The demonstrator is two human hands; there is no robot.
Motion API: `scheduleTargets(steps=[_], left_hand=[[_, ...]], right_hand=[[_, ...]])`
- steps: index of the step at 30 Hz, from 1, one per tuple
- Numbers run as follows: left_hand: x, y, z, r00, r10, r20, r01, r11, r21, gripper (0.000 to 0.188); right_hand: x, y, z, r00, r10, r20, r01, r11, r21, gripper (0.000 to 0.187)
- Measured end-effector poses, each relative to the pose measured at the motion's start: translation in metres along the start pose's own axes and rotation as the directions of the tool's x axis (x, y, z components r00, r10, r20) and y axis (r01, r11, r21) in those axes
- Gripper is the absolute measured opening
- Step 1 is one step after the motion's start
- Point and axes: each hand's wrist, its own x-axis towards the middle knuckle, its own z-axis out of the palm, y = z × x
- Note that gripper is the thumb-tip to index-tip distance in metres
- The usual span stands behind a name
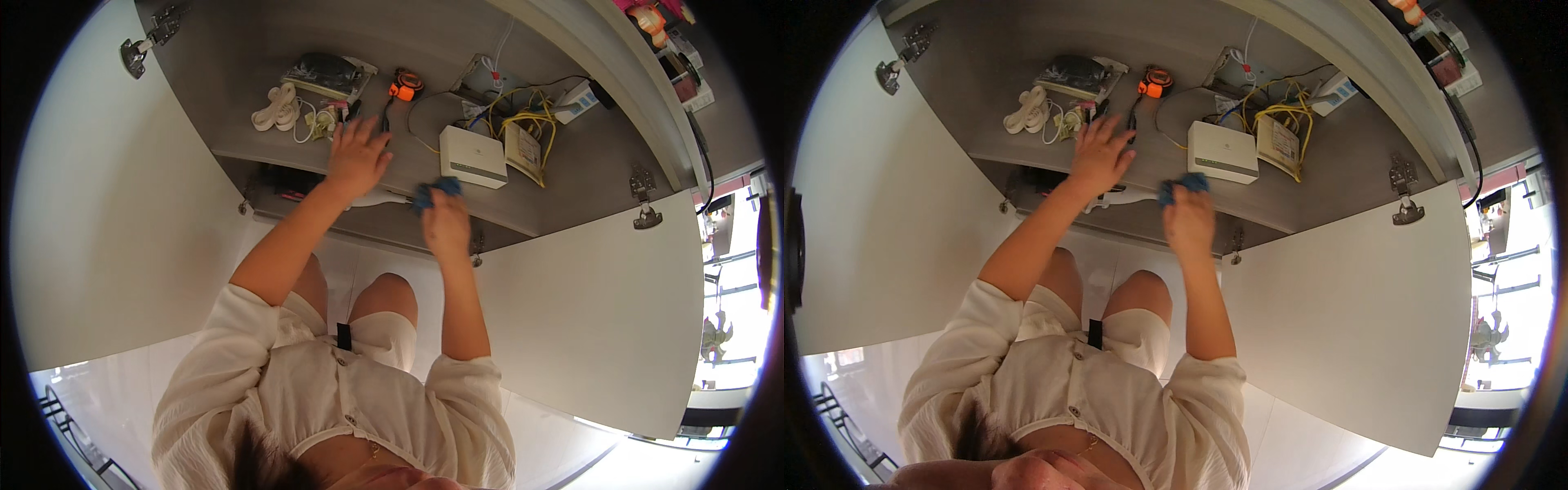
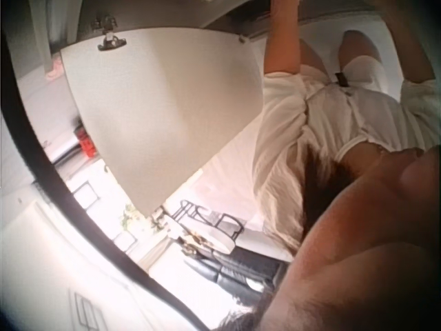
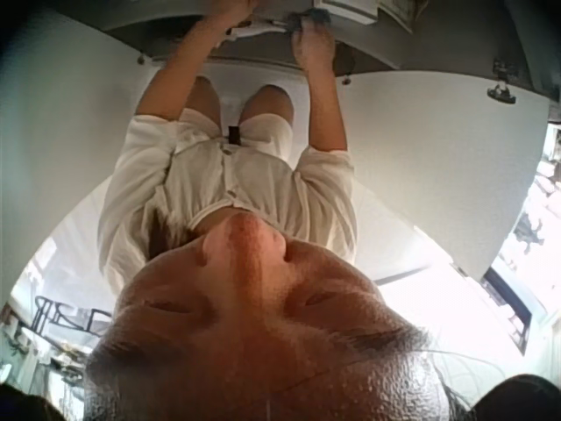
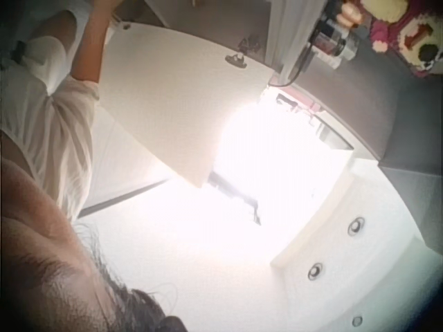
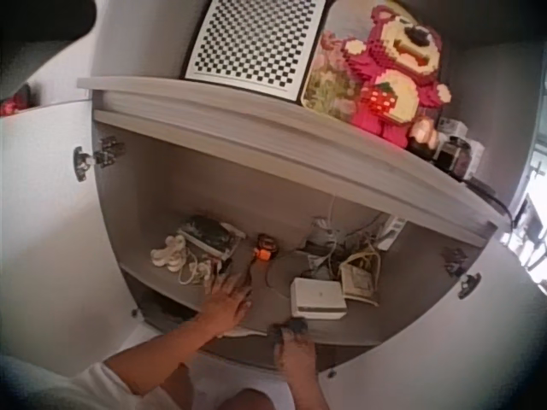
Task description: The person wipes the interior shelves of a cabinet with a blue cloth. They move decorative items such as red figurines, a red berry branch, and a pixel-art bear aside to clean the surfaces, then return them. The person also wipes the cabinet doors and lower compartments containing electronics and cables.
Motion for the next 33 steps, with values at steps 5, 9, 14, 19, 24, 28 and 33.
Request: scheduleTargets(steps=[5, 9, 14, 19, 24, 28, 33], left_hand=[[0.011, -0.040, -0.012, 0.985, -0.027, 0.172, -0.007, 0.981, 0.196, 0.038], [0.003, -0.064, -0.026, 0.999, -0.023, 0.032, 0.015, 0.969, 0.247, 0.035], [-0.009, -0.078, -0.024, 0.986, -0.050, -0.157, 0.072, 0.987, 0.143, 0.029], [-0.004, -0.084, -0.022, 0.971, -0.101, -0.215, 0.099, 0.995, -0.020, 0.022], [-0.004, -0.088, -0.015, 0.914, -0.225, -0.337, 0.204, 0.974, -0.095, 0.019], [-0.005, -0.087, -0.016, 0.890, -0.248, -0.382, 0.232, 0.969, -0.088, 0.019], [-0.004, -0.086, -0.019, 0.900, -0.246, -0.359, 0.221, 0.969, -0.111, 0.022]], right_hand=[[0.057, -0.047, 0.043, 0.955, -0.293, 0.040, 0.283, 0.946, 0.157, 0.032], [0.081, -0.040, 0.035, 0.943, -0.245, 0.226, 0.190, 0.952, 0.242, 0.036], [0.125, -0.031, 0.058, 0.945, -0.109, 0.310, 0.087, 0.993, 0.085, 0.039], [0.210, -0.021, 0.093, 0.953, 0.134, 0.273, -0.154, 0.987, 0.055, 0.040], [0.209, -0.068, 0.107, 0.982, 0.076, 0.173, -0.049, 0.987, -0.153, 0.045], [0.161, -0.087, 0.099, 0.938, -0.289, 0.189, 0.305, 0.951, -0.058, 0.046], [0.161, -0.067, 0.086, 0.937, -0.257, 0.237, 0.216, 0.958, 0.186, 0.046]])
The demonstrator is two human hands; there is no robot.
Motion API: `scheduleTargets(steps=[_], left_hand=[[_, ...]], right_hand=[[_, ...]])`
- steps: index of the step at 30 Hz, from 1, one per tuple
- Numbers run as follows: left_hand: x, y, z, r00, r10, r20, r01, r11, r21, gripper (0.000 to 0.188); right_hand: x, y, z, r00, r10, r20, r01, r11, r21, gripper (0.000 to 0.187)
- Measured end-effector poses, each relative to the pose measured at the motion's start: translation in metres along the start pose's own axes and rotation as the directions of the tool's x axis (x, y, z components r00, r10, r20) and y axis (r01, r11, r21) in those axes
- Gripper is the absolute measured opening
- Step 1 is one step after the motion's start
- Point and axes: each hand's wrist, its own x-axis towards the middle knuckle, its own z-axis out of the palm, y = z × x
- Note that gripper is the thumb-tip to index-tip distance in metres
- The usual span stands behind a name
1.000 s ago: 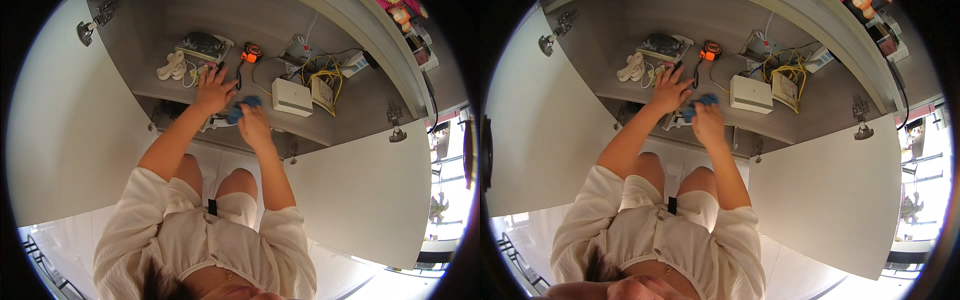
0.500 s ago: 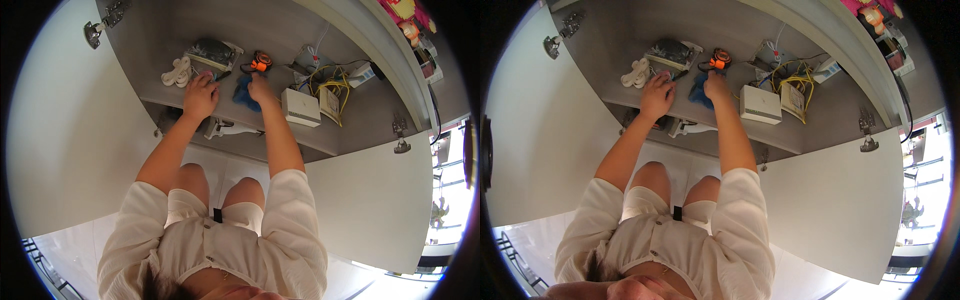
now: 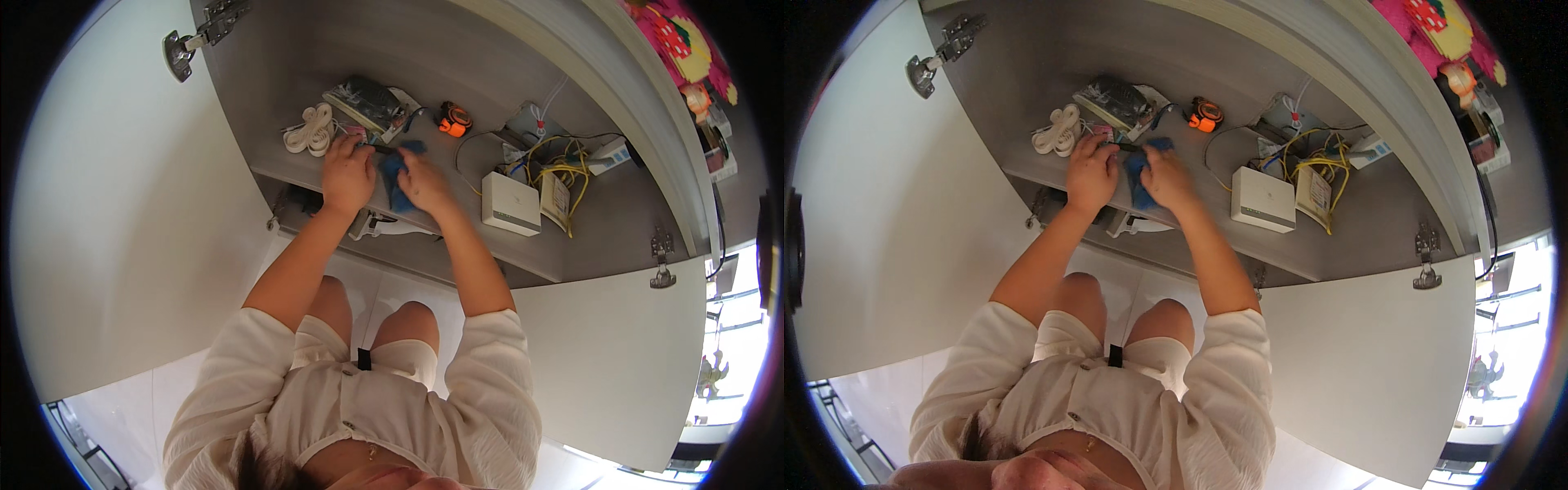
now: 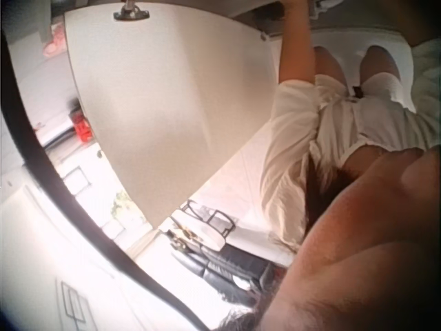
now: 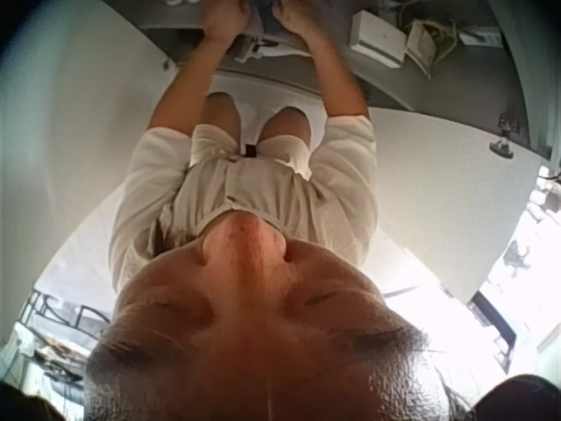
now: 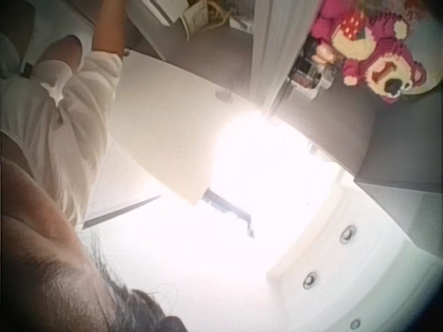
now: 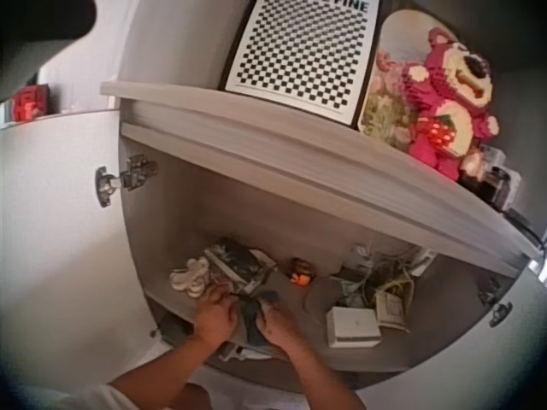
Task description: The person wipes the interior shelves of a cabinet with a blue cloth. They move decorative items such as red figurines, a red berry branch, and a pixel-art bear aside to clean the surfaces, then return them. The person also wipes the cabinet doors and lower compartments containing electronics and cables.
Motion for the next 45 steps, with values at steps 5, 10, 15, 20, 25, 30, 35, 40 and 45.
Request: scheduleTargets(steps=[5, 10, 15, 20, 25, 30, 35, 40, 45], left_hand=[[0.005, 0.007, 0.005, 0.996, 0.007, 0.091, -0.011, 0.999, 0.046, 0.026], [0.003, 0.007, 0.000, 0.996, -0.051, 0.066, 0.041, 0.988, 0.146, 0.031], [0.001, 0.005, 0.005, 0.995, -0.056, 0.082, 0.046, 0.991, 0.127, 0.033], [0.003, -0.008, 0.005, 0.985, 0.059, 0.161, -0.037, 0.990, -0.135, 0.039], [0.012, -0.006, 0.002, 0.998, 0.045, 0.042, -0.048, 0.996, 0.071, 0.048], [0.022, -0.013, 0.021, 0.974, -0.067, 0.216, 0.022, 0.979, 0.204, 0.046], [0.021, -0.004, 0.021, 0.952, 0.017, 0.306, -0.059, 0.990, 0.126, 0.034], [0.018, 0.005, 0.031, 0.977, -0.001, 0.215, -0.042, 0.981, 0.192, 0.026], [0.008, 0.000, 0.027, 0.963, 0.036, 0.265, -0.073, 0.989, 0.129, 0.026]], right_hand=[[0.052, 0.046, 0.019, 0.946, 0.212, -0.244, -0.248, 0.961, -0.125, 0.042], [0.035, 0.006, 0.022, 0.914, 0.344, -0.214, -0.391, 0.888, -0.243, 0.042], [-0.059, -0.020, 0.014, 0.946, -0.129, -0.298, 0.043, 0.959, -0.279, 0.035], [-0.051, 0.015, -0.004, 0.961, 0.146, -0.236, -0.133, 0.989, 0.068, 0.032], [-0.037, 0.021, -0.003, 0.927, 0.171, -0.334, -0.234, 0.959, -0.160, 0.031], [-0.040, 0.010, -0.010, 0.936, 0.173, -0.307, -0.233, 0.957, -0.173, 0.029], [-0.039, 0.020, -0.003, 0.915, 0.121, -0.384, -0.213, 0.955, -0.206, 0.029], [-0.040, 0.011, -0.006, 0.920, 0.118, -0.375, -0.212, 0.952, -0.221, 0.028], [-0.040, 0.016, -0.003, 0.897, 0.068, -0.436, -0.169, 0.966, -0.197, 0.026]])
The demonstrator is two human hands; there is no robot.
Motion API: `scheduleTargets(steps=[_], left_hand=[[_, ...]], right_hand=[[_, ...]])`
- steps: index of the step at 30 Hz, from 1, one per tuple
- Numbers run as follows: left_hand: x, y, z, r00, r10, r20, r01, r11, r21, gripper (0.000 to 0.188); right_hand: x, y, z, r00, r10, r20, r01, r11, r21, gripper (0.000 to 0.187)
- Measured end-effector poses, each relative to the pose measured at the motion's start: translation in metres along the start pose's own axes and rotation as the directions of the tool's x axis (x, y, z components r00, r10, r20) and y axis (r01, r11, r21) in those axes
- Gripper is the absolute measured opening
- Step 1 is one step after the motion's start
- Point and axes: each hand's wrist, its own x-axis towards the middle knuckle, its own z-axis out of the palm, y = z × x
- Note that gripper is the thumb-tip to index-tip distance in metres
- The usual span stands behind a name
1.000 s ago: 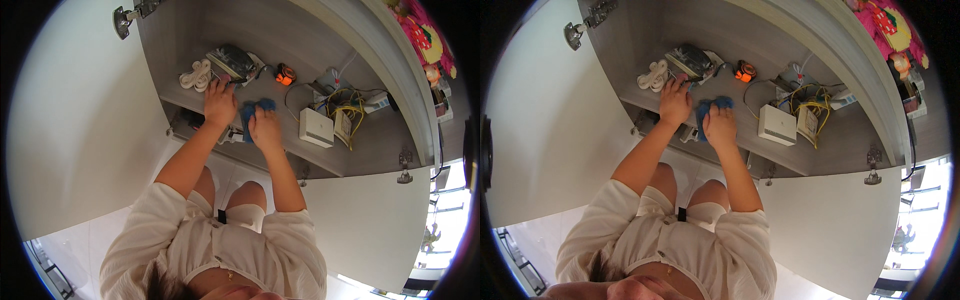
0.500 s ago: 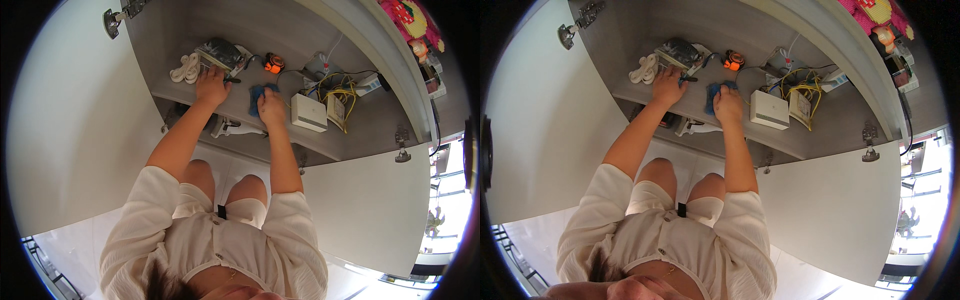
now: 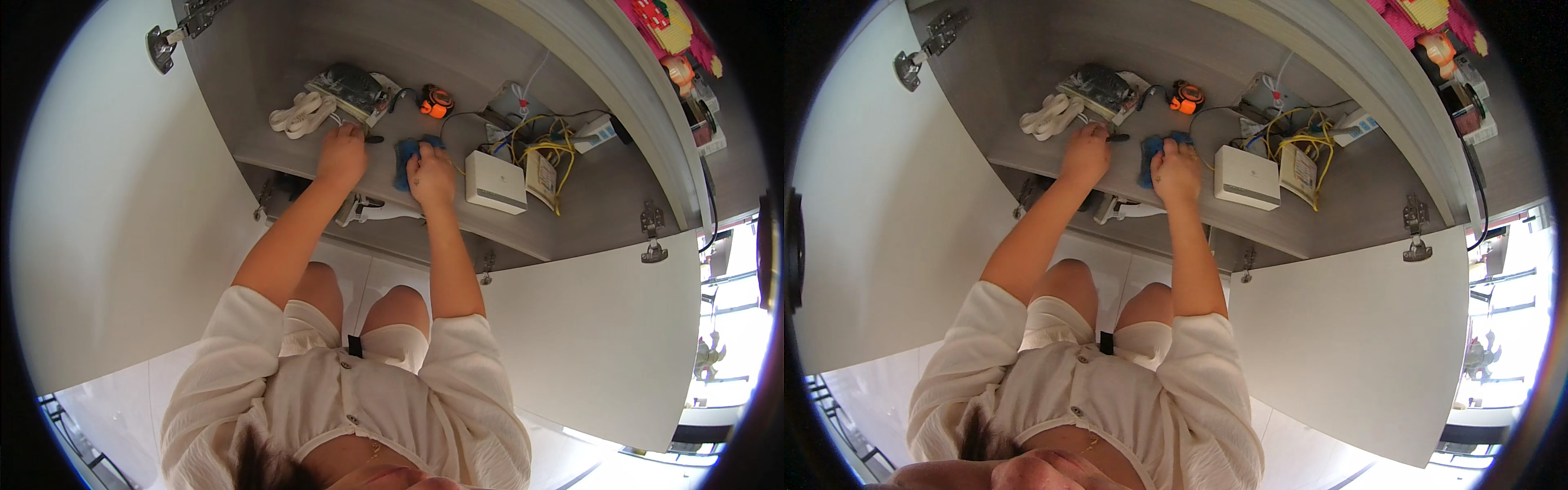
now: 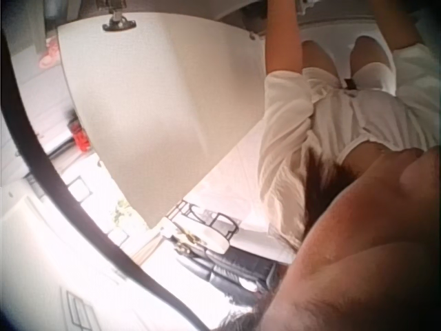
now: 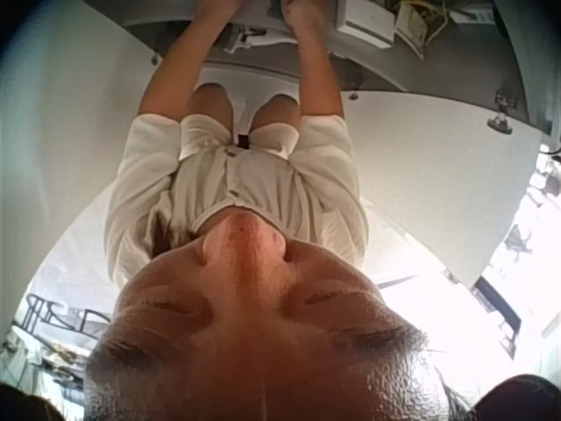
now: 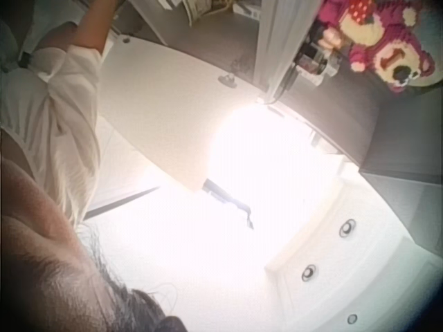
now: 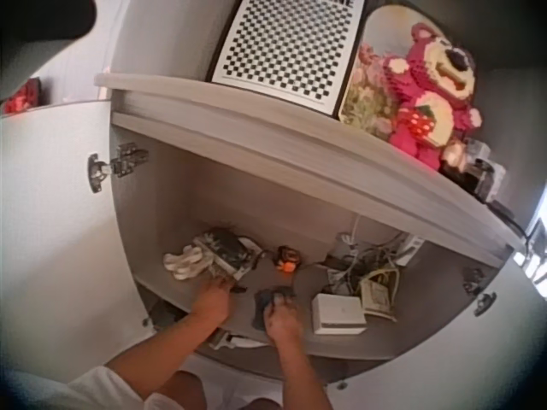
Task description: The person wipes the interior shelves of a cabinet with a blue cloth. They move decorative items such as red figurines, a red berry branch, and a pixel-art bear aside to clean the surfaces, then return them. The person also wipes the cabinet doors and lower compartments containing electronics and cables.
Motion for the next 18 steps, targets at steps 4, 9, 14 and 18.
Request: scheduleTargets(steps=[4, 9, 14, 18], left_hand=[[-0.012, -0.010, -0.007, 0.994, 0.053, -0.092, -0.072, 0.974, -0.215, 0.026], [-0.011, -0.003, -0.023, 0.994, 0.109, -0.017, -0.110, 0.981, -0.160, 0.032], [-0.017, 0.022, -0.036, 0.998, 0.030, 0.061, -0.033, 0.998, 0.058, 0.045], [-0.017, 0.023, -0.033, 0.998, 0.058, 0.040, -0.060, 0.997, 0.050, 0.037]], right_hand=[[0.001, -0.001, -0.002, 0.999, 0.030, 0.025, -0.030, 0.999, 0.019, 0.026], [-0.001, 0.000, 0.002, 0.997, 0.062, 0.043, -0.063, 0.998, 0.007, 0.027], [-0.001, -0.001, 0.002, 0.997, 0.068, 0.044, -0.068, 0.998, 0.004, 0.027], [-0.002, 0.001, 0.002, 0.998, 0.059, 0.018, -0.059, 0.998, 0.001, 0.027]])
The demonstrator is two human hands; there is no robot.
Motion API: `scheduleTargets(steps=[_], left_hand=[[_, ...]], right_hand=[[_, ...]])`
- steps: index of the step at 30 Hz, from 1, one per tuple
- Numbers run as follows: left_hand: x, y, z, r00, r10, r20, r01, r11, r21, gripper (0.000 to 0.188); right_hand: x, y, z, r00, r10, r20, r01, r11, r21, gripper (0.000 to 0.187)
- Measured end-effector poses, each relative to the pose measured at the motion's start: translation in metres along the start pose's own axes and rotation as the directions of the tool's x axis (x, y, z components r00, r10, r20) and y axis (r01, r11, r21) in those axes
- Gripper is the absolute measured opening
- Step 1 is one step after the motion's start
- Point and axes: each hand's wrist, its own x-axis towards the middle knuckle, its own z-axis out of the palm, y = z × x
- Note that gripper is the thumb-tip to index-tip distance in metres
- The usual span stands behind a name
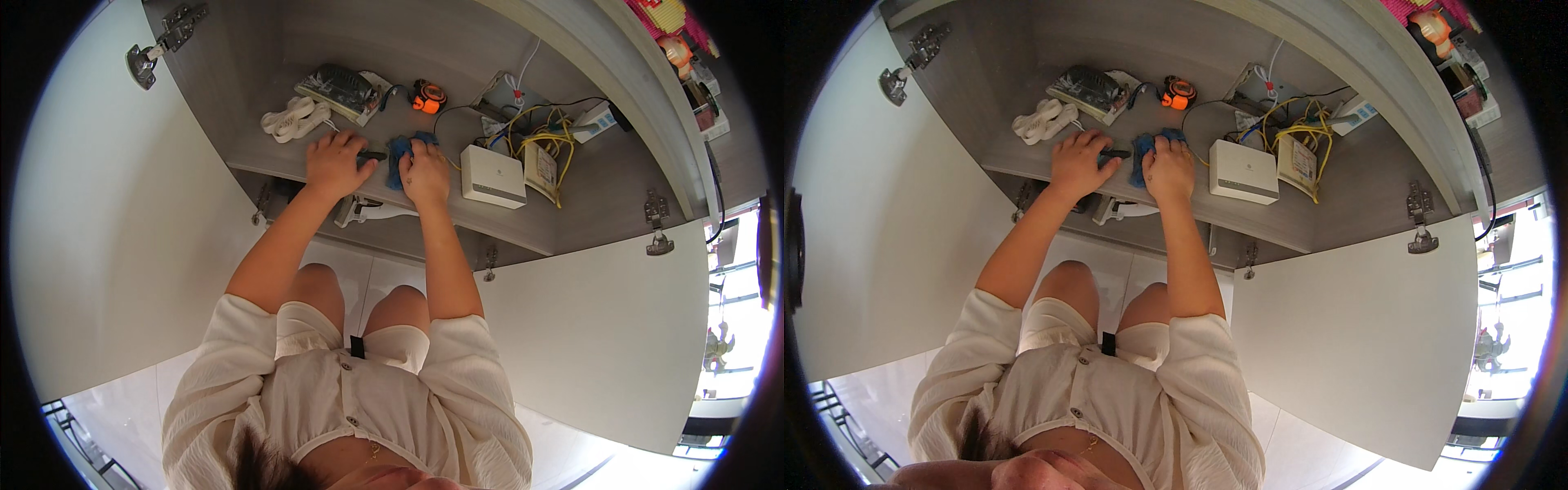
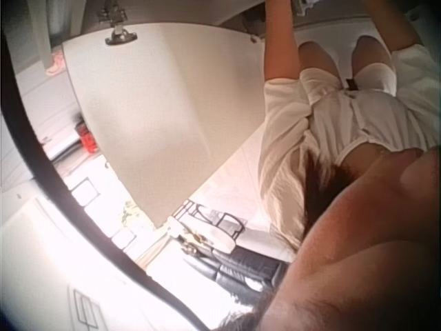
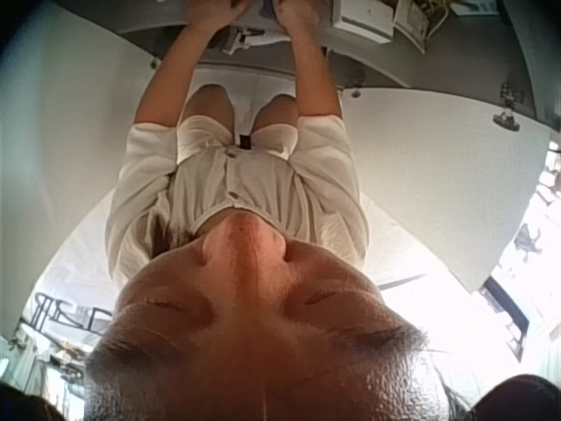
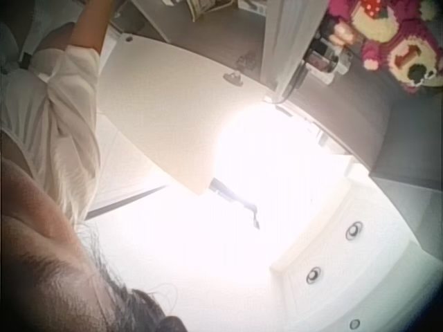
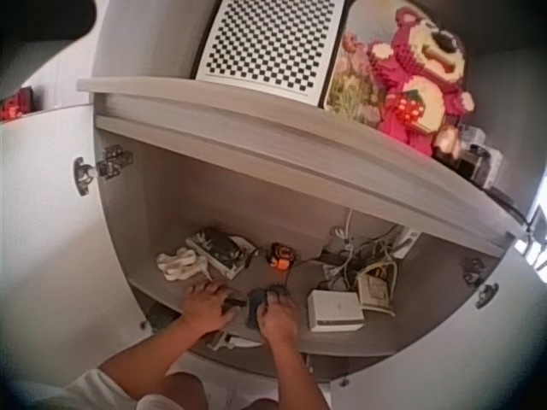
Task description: The person wipes the interior shelves of a cabinet with a blue cloth. They move decorative items such as red figurines, a red berry branch, and a pixel-art bear aside to clean the surfaces, then return them. The person also wipes the cabinet doors and lower compartments containing electronics and cables.
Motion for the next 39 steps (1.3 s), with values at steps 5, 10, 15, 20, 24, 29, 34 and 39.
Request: scheduleTargets(steps=[5, 10, 15, 20, 24, 29, 34, 39], left_hand=[[0.005, -0.001, 0.016, 0.994, 0.071, -0.088, -0.074, 0.997, -0.032, 0.020], [0.023, -0.010, 0.028, 1.000, -0.013, -0.007, 0.011, 0.982, -0.187, 0.021], [0.055, 0.004, 0.039, 0.983, -0.163, -0.078, 0.120, 0.912, -0.393, 0.024], [0.097, 0.007, 0.067, 0.973, -0.208, 0.103, 0.232, 0.904, -0.358, 0.040], [0.099, 0.008, 0.047, 0.953, -0.131, 0.274, 0.218, 0.922, -0.319, 0.050], [0.084, -0.039, 0.016, 0.976, 0.019, 0.216, 0.010, 0.991, -0.132, 0.045], [0.058, -0.085, -0.045, 0.995, -0.093, 0.039, 0.091, 0.995, 0.044, 0.040], [0.018, -0.132, -0.029, 0.977, -0.203, 0.066, 0.213, 0.945, -0.247, 0.047]], right_hand=[[0.002, -0.004, -0.006, 0.999, 0.016, 0.042, -0.017, 1.000, 0.011, 0.027], [0.000, -0.001, -0.004, 0.999, -0.016, -0.028, 0.017, 1.000, 0.018, 0.030], [-0.001, -0.008, -0.007, 0.989, 0.145, -0.027, -0.144, 0.989, 0.044, 0.027], [-0.002, -0.003, -0.002, 0.983, 0.128, -0.128, -0.122, 0.991, 0.054, 0.026], [-0.003, 0.000, -0.001, 0.978, 0.147, -0.145, -0.135, 0.987, 0.086, 0.028], [-0.002, -0.004, -0.001, 0.978, 0.165, -0.129, -0.152, 0.983, 0.107, 0.032], [-0.005, 0.006, -0.002, 0.913, 0.166, -0.373, -0.080, 0.968, 0.236, 0.031], [-0.023, -0.046, -0.025, 1.000, -0.030, -0.002, 0.030, 0.996, 0.088, 0.030]])
